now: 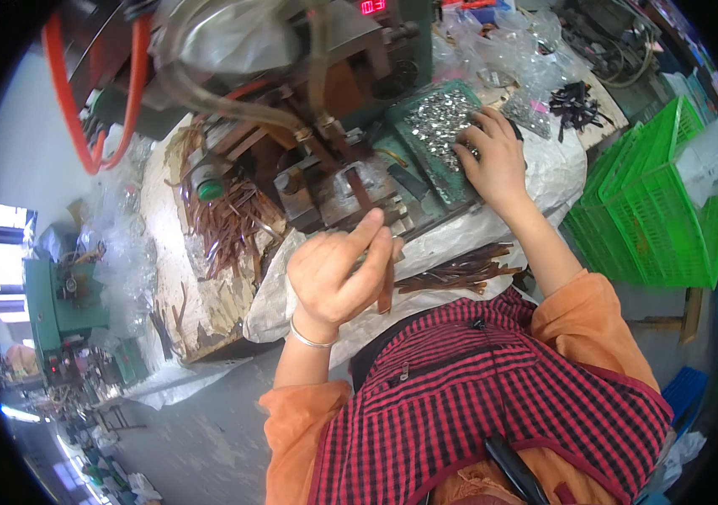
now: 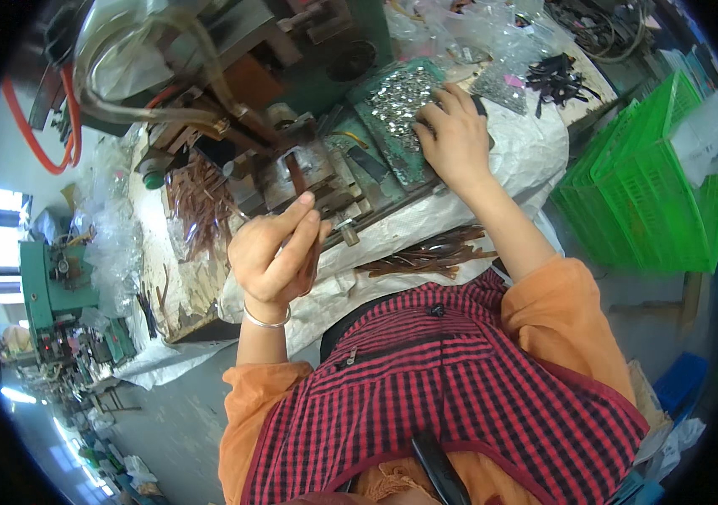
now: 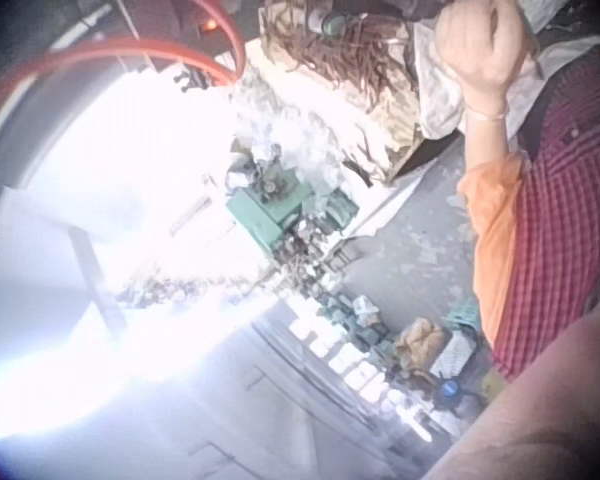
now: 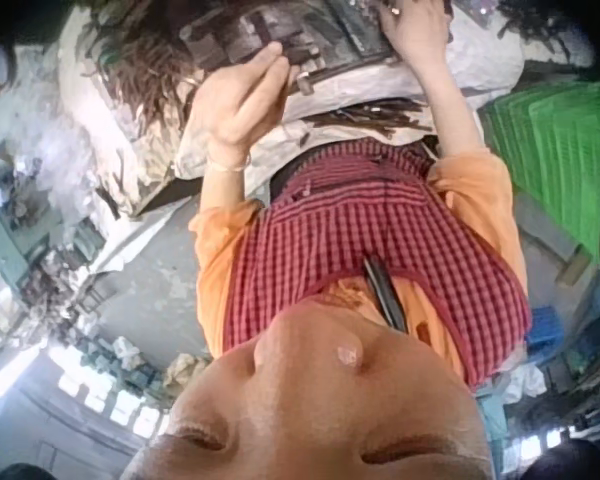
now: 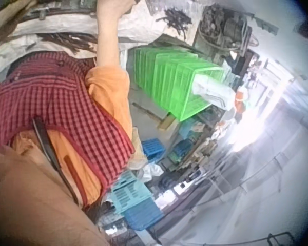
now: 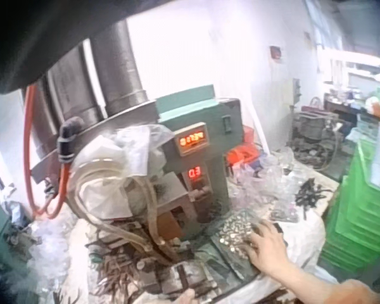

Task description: The person repeatedly picks up brown strap-like pieces and small metallic beads, inserts the beads into the straps, and places the assembled pieces into a green plastic basket. The process is continuous and repetitive throughout the clip.

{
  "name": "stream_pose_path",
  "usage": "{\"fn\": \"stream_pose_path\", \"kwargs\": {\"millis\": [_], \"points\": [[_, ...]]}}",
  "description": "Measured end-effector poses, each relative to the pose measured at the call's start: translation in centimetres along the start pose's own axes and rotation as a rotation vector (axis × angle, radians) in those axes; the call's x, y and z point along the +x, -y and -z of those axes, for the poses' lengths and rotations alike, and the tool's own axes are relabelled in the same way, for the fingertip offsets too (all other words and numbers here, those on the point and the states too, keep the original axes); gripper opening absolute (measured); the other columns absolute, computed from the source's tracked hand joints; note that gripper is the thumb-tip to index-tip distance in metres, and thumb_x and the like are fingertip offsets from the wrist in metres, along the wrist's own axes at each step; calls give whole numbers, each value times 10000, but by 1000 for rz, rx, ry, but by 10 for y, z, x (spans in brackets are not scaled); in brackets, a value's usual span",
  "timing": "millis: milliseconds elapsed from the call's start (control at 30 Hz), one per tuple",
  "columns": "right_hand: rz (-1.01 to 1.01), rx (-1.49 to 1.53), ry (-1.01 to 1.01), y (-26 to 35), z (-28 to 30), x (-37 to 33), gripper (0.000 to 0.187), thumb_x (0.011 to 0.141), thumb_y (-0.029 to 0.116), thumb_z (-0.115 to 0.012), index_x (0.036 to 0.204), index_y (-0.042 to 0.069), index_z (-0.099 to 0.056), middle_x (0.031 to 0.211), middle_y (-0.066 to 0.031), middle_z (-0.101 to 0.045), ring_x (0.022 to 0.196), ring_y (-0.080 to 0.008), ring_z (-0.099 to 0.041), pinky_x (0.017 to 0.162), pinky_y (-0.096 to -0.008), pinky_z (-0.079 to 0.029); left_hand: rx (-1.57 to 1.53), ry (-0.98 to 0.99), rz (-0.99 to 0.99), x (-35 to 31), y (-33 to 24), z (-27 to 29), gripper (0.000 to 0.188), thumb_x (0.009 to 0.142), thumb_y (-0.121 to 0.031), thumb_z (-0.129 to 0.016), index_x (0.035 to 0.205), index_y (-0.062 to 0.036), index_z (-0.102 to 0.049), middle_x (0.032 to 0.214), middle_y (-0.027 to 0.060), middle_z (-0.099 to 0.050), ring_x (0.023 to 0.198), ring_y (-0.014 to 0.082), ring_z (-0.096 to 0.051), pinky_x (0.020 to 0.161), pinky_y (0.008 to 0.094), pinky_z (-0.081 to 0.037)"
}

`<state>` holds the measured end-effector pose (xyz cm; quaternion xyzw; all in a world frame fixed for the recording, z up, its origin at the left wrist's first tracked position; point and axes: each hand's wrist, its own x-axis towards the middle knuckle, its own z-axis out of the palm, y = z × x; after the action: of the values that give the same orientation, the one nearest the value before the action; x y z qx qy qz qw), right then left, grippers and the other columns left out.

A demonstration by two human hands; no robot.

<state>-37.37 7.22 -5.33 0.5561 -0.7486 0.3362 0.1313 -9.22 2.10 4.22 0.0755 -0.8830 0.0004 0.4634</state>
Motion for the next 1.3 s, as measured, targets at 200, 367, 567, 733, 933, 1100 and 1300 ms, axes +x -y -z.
{"fn": "stream_pose_path", "kwargs": {"millis": [200, 367, 567, 733, 933, 1100, 1300], "points": [[-169, 19, -37, -11, -8, 14, 180, 814, 239, -742, 970, 151, -742, 1017, -87, -670, 1023, -320, -640, 823, -489, -523, 23, 13, -51, -4, 8, -12, 278, 716, -96, -887, 955, -93, -743, 989, 123, -773, 551, 142, -583, 471, 254, -415], [93, 58, -180, 19, -46, 44, 114, 767, 262, -746, 866, 210, -764, 911, -30, -623, 958, -270, -617, 708, -452, -491, 23, 2, -1, -3, 0, -13, 238, 749, -59, -870, 952, -58, -746, 940, 161, -773, 606, 187, -640, 509, 270, -468], [99, -216, 12, 24, -52, 40, 140, 786, 213, -735, 902, 135, -746, 997, -40, -673, 1005, -262, -631, 713, -428, -498, 118, 34, 165, -34, -20, 14, 205, 843, -5, -788, 1038, 7, -727, 1090, 202, -761, 869, 275, -740, 671, 304, -570], [-383, 565, -219, 9, 8, 2, 105, 893, 110, -742, 979, 52, -724, 946, -100, -746, 902, -190, -712, 810, -291, -537, 511, -109, 689, -112, -5, 70, 148, 976, 19, -656, 1111, 53, -707, 1048, 135, -748, 855, 181, -689, 770, 307, -570], [-603, 1058, -262, 6, -35, 11, 222, 918, 88, -744, 1126, 19, -707, 899, -37, -729, 838, -81, -650, 760, -242, -508, 478, -67, 808, -97, 57, 97, 173, 951, -27, -682, 1108, 28, -729, 1062, 116, -738, 958, 223, -675, 900, 361, -529], [-450, 937, -159, 31, -26, 25, 167, 932, 97, -719, 1083, 34, -752, 957, -34, -750, 862, -96, -660, 801, -258, -518, 469, 529, 472, -107, 119, 63, 383, 767, 36, -676, 1110, -107, -769, 1431, 118, -595, 1192, 361, -556, 1044, 441, -449], [-441, 735, -159, 6, 6, -12, 151, 937, 61, -706, 1076, 22, -751, 990, -30, -748, 896, -93, -655, 832, -243, -508, 499, 474, 562, -159, 145, 44, 298, 748, -32, -754, 1024, -140, -785, 1419, 113, -606, 1122, 354, -574, 973, 447, -485]]}}
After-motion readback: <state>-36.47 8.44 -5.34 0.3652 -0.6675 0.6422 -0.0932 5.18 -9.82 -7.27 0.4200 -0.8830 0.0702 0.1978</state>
